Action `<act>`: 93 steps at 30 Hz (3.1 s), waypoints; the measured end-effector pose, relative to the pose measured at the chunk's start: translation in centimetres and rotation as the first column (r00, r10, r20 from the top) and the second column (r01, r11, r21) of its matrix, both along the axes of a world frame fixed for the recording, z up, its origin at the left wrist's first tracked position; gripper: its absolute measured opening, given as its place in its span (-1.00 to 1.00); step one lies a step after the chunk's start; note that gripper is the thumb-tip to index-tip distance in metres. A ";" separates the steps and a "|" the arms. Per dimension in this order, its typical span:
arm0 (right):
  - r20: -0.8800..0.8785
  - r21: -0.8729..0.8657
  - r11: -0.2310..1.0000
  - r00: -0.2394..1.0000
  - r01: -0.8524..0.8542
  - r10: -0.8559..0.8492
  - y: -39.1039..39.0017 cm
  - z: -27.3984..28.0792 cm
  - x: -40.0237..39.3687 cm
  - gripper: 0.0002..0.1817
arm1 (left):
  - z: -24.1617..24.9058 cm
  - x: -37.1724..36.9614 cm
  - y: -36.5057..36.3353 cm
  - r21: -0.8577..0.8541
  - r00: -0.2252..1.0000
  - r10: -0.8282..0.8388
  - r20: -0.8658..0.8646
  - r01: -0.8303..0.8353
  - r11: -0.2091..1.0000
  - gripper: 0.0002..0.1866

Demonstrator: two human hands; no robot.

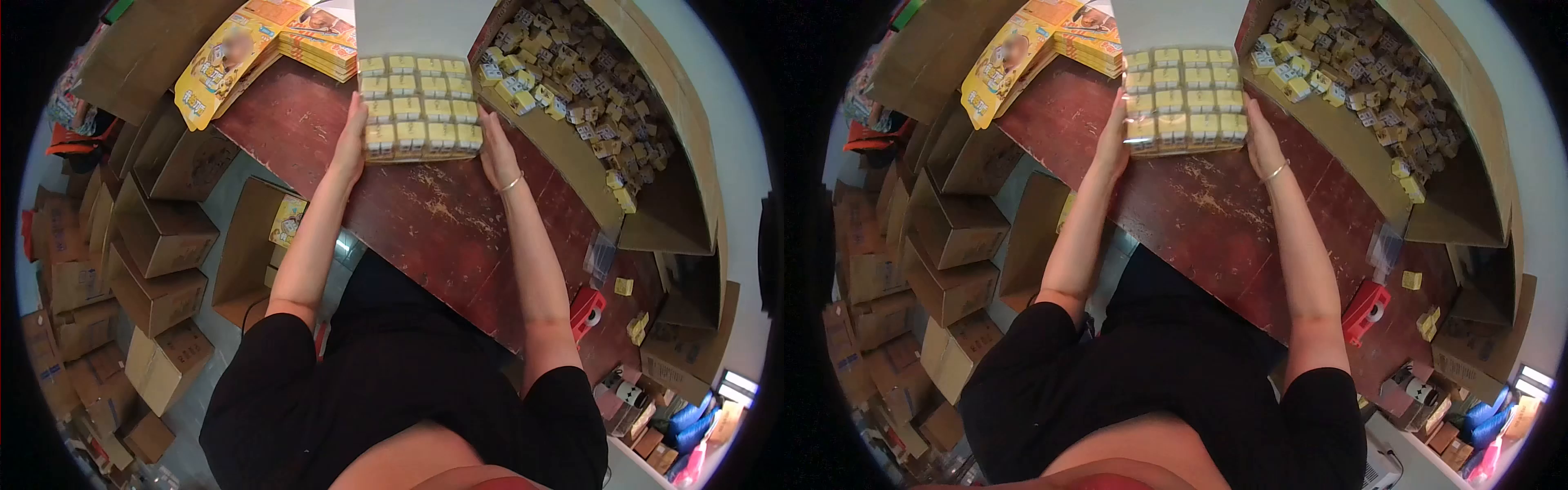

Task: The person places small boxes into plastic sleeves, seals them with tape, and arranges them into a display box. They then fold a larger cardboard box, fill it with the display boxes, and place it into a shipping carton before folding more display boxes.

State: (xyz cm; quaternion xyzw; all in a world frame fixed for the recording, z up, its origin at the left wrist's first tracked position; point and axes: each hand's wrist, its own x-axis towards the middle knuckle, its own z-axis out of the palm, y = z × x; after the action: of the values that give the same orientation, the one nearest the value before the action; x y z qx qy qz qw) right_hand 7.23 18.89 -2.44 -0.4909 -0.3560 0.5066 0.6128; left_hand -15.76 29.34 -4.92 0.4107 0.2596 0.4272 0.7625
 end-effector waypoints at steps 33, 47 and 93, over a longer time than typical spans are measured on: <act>0.968 -0.111 0.967 -0.194 0.228 0.157 -23.5 1.7 -2.7 -0.12 | 4.1 4.5 -14.4 0.597 0.644 0.425 -0.637 0.760 -0.257 -0.19; 0.805 -0.179 0.796 0.551 0.578 -0.219 -27.8 5.2 -5.4 -0.18 | 7.7 0.0 -17.7 0.682 0.644 0.244 -0.725 0.624 0.380 -0.19; 0.828 0.284 0.747 0.239 0.601 -0.507 -26.8 3.5 -4.0 -0.39 | 6.2 2.6 -20.0 0.867 0.783 0.407 -0.470 0.324 0.378 -0.44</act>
State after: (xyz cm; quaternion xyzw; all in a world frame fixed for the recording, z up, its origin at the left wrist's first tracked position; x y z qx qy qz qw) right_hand 3.21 -7.86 1.10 -0.7961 -0.3935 -0.0497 0.4571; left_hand -13.19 9.34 1.32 0.8709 0.2214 0.3564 0.2558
